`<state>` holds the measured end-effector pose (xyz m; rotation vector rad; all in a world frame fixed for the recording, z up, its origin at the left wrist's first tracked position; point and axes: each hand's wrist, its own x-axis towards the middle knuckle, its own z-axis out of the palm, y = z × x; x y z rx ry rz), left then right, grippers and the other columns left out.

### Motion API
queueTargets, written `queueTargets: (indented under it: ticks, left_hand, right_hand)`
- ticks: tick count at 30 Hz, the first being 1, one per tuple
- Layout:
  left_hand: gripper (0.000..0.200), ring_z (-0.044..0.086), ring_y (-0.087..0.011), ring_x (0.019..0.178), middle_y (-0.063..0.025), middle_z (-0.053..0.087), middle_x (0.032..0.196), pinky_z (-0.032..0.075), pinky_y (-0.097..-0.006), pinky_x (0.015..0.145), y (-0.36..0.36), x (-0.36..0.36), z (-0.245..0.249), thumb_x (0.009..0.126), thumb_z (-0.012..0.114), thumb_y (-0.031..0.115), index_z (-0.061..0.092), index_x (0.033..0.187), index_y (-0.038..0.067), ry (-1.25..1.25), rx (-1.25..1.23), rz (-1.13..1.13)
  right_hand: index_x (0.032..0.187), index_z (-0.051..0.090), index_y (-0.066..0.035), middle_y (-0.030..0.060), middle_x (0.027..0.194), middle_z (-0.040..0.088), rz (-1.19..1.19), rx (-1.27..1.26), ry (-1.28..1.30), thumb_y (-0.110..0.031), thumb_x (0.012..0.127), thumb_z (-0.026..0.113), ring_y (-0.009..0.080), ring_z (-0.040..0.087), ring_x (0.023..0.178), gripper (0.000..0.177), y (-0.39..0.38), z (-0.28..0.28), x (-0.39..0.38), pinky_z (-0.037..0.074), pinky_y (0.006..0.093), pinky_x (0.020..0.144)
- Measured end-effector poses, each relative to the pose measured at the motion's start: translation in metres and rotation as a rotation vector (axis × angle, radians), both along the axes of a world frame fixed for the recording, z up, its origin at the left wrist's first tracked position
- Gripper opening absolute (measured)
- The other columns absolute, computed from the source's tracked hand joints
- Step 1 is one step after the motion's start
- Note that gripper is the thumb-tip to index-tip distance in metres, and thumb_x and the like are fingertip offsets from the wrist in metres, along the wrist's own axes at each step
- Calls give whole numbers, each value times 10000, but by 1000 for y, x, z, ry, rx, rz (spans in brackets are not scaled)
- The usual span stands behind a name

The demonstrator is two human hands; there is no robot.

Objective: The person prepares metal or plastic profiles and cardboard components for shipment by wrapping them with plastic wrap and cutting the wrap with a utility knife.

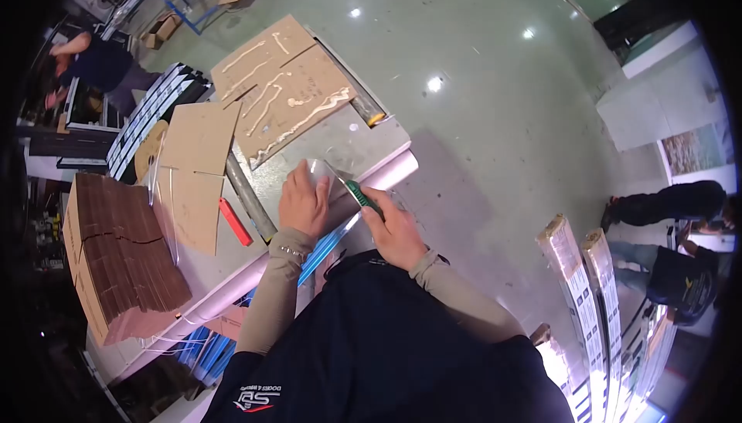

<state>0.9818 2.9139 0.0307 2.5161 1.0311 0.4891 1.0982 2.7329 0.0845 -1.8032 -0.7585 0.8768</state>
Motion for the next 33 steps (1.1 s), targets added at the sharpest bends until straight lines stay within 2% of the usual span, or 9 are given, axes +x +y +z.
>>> queueTargets:
  ticks: [2, 5, 9, 10, 14, 17, 18, 23, 33]
  left_hand:
    - [583, 585, -435, 1171, -249, 571, 1345, 505, -515, 950, 1, 1, 1, 1011, 629, 343, 477, 1436, -26, 30, -30, -12]
    - [596, 579, -437, 1183, -256, 571, 1346, 498, -514, 969, 4, 4, 0, 1005, 643, 322, 463, 1447, -35, 7, -47, -49]
    - [588, 575, -458, 1162, -284, 582, 1305, 475, -508, 999, 7, 4, 2, 1011, 637, 278, 450, 1448, -67, -31, -74, -100]
    - [574, 573, -466, 1152, -290, 585, 1293, 469, -506, 1002, 6, 5, 7, 1017, 628, 270, 457, 1440, -77, -49, -76, -97]
    - [569, 575, -459, 1159, -291, 589, 1299, 467, -503, 1009, 10, 6, 7, 1023, 623, 273, 466, 1440, -80, -37, -74, -103]
    - [572, 578, -456, 1164, -295, 590, 1307, 464, -501, 1017, 8, 4, 7, 1027, 621, 278, 467, 1445, -82, -27, -96, -113]
    - [573, 579, -456, 1167, -297, 590, 1309, 463, -501, 1021, 7, 4, 10, 1030, 619, 279, 465, 1448, -82, -26, -110, -109]
    - [595, 556, -458, 1307, -315, 573, 1396, 434, -462, 1117, 13, 2, 8, 1055, 599, 329, 469, 1463, -85, -28, -174, -57]
    - [592, 574, -463, 1212, -311, 591, 1330, 460, -500, 1041, 13, 2, 10, 1043, 614, 292, 447, 1464, -88, -39, -177, -73]
  right_hand:
    - [1437, 539, -62, 146, 1072, 702, 13, 4, -13, -212, 1080, 530, 209, 670, 971, 387, -1, -3, 2, 514, 358, 889]
    - [1425, 544, -99, 239, 997, 707, -15, 75, -3, -250, 1063, 561, 409, 716, 935, 393, -2, -11, 6, 535, 429, 845]
    - [1417, 547, -91, 230, 938, 703, -53, 123, 11, -236, 1062, 562, 403, 719, 886, 384, 11, -18, 3, 538, 427, 799]
    - [1428, 536, -57, 218, 994, 711, 6, -34, 73, -203, 1069, 552, 306, 731, 930, 388, 11, -8, 8, 536, 401, 823]
    - [1395, 558, -52, 212, 879, 684, -51, 130, -52, -187, 1053, 575, 372, 693, 762, 367, 2, -8, 1, 520, 413, 720]
    - [1384, 564, -74, 254, 985, 712, -20, 10, 32, -234, 1052, 579, 464, 699, 875, 370, 12, -12, 7, 544, 509, 758]
    - [1387, 566, -75, 247, 1024, 715, -36, -80, 60, -239, 1053, 577, 454, 703, 920, 372, 17, -14, 10, 552, 479, 798]
    - [1387, 559, -68, 245, 1015, 713, -94, 30, 100, -237, 1063, 563, 435, 709, 950, 366, -8, -5, 1, 547, 451, 823]
    - [1387, 553, -76, 218, 861, 698, -58, 92, 18, -239, 1061, 563, 430, 705, 820, 365, 14, -12, 0, 531, 483, 726]
